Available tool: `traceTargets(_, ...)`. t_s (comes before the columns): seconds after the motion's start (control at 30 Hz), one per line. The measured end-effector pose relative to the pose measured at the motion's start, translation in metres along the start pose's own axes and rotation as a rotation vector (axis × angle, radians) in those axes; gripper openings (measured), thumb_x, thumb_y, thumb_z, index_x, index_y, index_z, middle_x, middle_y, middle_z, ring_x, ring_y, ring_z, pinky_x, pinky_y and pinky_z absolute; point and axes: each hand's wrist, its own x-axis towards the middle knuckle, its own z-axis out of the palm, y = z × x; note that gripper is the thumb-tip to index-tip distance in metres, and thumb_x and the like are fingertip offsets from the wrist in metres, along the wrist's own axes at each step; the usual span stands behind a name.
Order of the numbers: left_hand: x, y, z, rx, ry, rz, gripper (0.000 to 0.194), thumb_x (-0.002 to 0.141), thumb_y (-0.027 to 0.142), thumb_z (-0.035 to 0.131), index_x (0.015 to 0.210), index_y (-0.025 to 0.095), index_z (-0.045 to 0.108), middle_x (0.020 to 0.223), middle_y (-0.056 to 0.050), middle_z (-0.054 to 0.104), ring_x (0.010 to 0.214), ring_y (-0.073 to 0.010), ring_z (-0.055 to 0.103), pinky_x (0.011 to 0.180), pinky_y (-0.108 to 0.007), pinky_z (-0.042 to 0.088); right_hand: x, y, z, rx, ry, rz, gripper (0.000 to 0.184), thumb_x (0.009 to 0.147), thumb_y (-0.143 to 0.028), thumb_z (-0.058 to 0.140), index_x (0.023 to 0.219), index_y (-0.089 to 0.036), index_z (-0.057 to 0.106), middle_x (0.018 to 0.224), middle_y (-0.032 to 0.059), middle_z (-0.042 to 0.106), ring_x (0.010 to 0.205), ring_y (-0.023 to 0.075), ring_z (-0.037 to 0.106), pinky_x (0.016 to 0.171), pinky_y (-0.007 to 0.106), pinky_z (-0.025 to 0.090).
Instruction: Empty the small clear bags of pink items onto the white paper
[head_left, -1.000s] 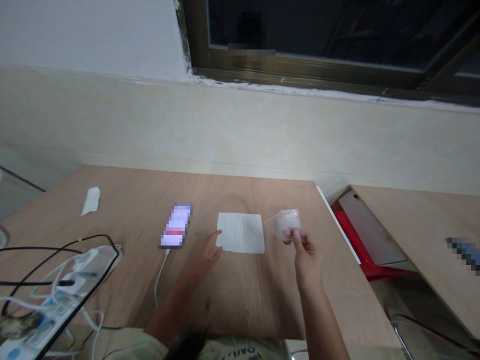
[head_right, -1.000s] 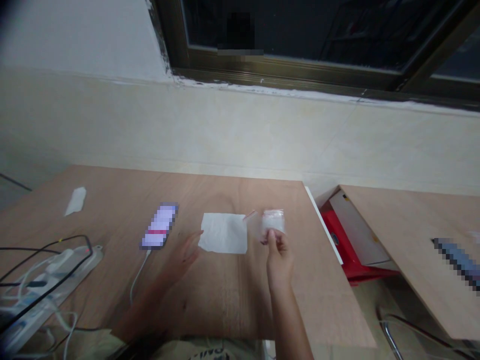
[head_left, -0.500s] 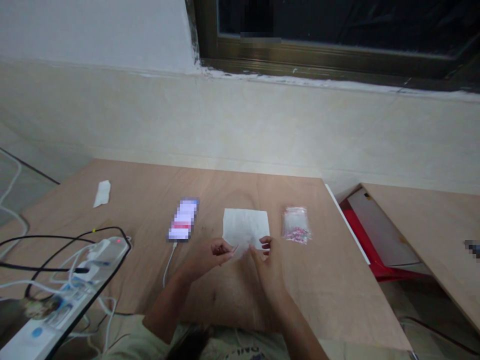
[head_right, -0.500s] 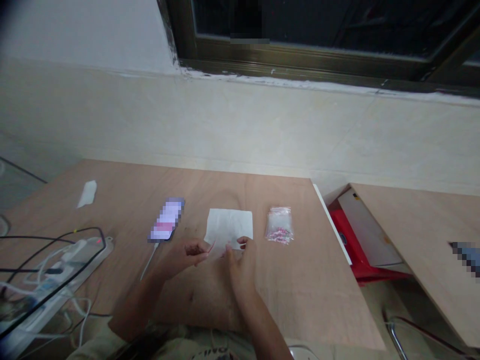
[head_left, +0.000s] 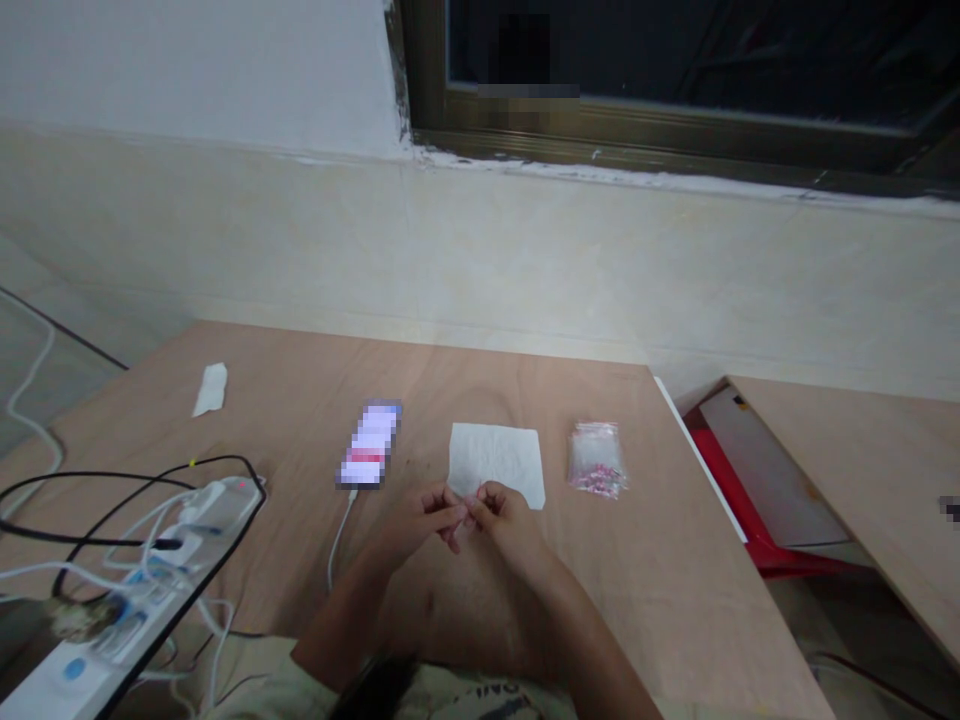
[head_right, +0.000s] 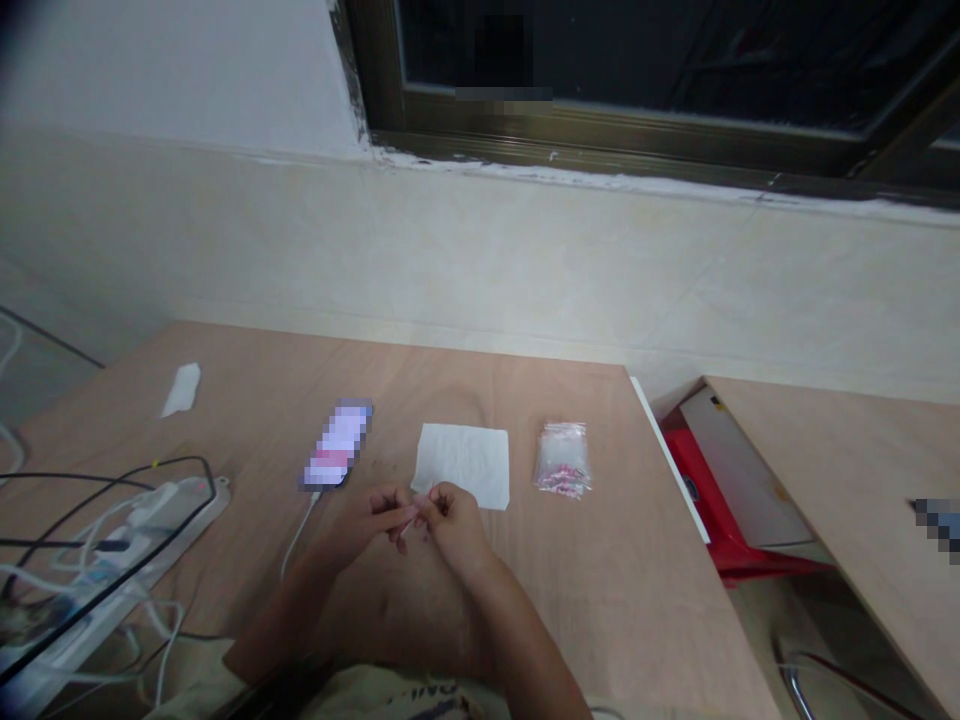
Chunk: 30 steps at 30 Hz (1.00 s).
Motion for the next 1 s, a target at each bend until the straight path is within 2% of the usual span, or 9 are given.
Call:
traceTargets(0.1,0.0,-0.001,0.0,0.034,0.095,-0.019,0.023,0.069,0.034,0.059,0.057,0.016,0.049,0.049,0.006,0.049,0.046,-0.0091,0.05,0.049,-0.024,0.046,-0.002,0.0,-0.001,-0.014,0.012,0.035,0.026,0.071,-0.038,0.052,0.056,-0.018,0.046,0.05,-0.0023,0.049,0.049,0.0102,0.044,0.05,0.023,0.035)
traceTargets(0.23,-0.003,0.003,-0.004,0.154,0.333,-0.046,0.021,0.071,0.028,0.05,0.054,0.019,0.043,0.039,0.008,0.049,0.04,-0.0091,0.051,0.046,-0.021,0.041,-0.005,0.002,-0.004,-0.148,0.064,0.05,0.023,0.07,-0.031,0.052,0.053,-0.018,0.045,0.05,-0.0026,0.048,0.051,0.0099,0.043,0.05,0.022,0.033)
traceTargets(0.3,-0.005,0.004,-0.003,0.226,0.369,-0.05,0.018,0.07,0.024,0.05,0.055,0.019,0.042,0.039,0.007,0.051,0.04,-0.0091,0.051,0.046,-0.021,0.041,-0.006,0.004,-0.004,-0.211,0.092,0.072,0.021,0.07,-0.027,0.051,0.053,-0.018,0.045,0.05,-0.0029,0.046,0.051,0.0099,0.042,0.049,0.022,0.032)
traceTargets(0.4,-0.008,0.003,0.005,0.29,0.32,-0.013,0.017,0.068,0.023,0.053,0.056,0.02,0.041,0.041,0.008,0.051,0.04,-0.0089,0.051,0.043,-0.02,0.041,-0.009,0.006,0.003,-0.244,0.125,0.096,0.016,0.068,-0.02,0.048,0.053,-0.018,0.044,0.052,-0.0026,0.046,0.052,0.01,0.043,0.048,0.022,0.032)
traceTargets(0.5,-0.012,-0.002,0.017,0.324,0.226,0.027,0.019,0.068,0.026,0.055,0.058,0.019,0.04,0.046,0.008,0.05,0.039,-0.0087,0.051,0.04,-0.019,0.04,-0.011,0.007,0.014,-0.127,0.055,0.157,0.007,0.069,-0.018,0.042,0.064,-0.018,0.047,0.053,-0.0031,0.048,0.046,0.0097,0.045,0.042,0.02,0.033)
traceTargets(0.6,-0.017,-0.005,0.02,0.37,0.181,0.068,0.02,0.07,0.028,0.055,0.059,0.019,0.041,0.05,0.006,0.051,0.041,-0.0083,0.051,0.04,-0.019,0.041,-0.01,0.01,0.019,-0.014,0.017,0.23,0.013,0.07,-0.018,0.037,0.075,-0.017,0.049,0.051,-0.004,0.048,0.038,0.0092,0.044,0.034,0.019,0.03)
traceTargets(0.73,-0.019,-0.008,0.004,0.384,0.208,0.08,0.019,0.074,0.035,0.052,0.066,0.018,0.047,0.059,0.004,0.053,0.044,-0.0077,0.05,0.043,-0.019,0.042,-0.005,0.013,0.009,0.077,0.153,0.139,0.017,0.067,-0.017,0.038,0.075,-0.016,0.054,0.051,-0.0034,0.047,0.04,0.0083,0.043,0.033,0.018,0.03)
traceTargets(0.87,-0.008,-0.012,-0.015,0.325,0.338,0.091,0.022,0.08,0.04,0.044,0.083,0.019,0.052,0.069,0.001,0.058,0.061,-0.0117,0.056,0.059,-0.023,0.047,0.002,0.011,-0.003,0.173,0.07,0.058,0.02,0.067,-0.021,0.044,0.08,-0.015,0.059,0.056,-0.0021,0.051,0.044,0.0079,0.043,0.035,0.018,0.031)
traceTargets(1.0,0.007,-0.016,-0.019,0.183,0.143,-0.016,0.027,0.078,0.044,0.046,0.073,0.018,0.055,0.065,0.001,0.054,0.06,-0.0134,0.055,0.057,-0.025,0.047,0.015,0.015,-0.007,0.18,0.001,0.064,0.022,0.068,-0.031,0.049,0.083,-0.016,0.056,0.051,-0.0053,0.047,0.038,0.0065,0.038,0.033,0.018,0.029)
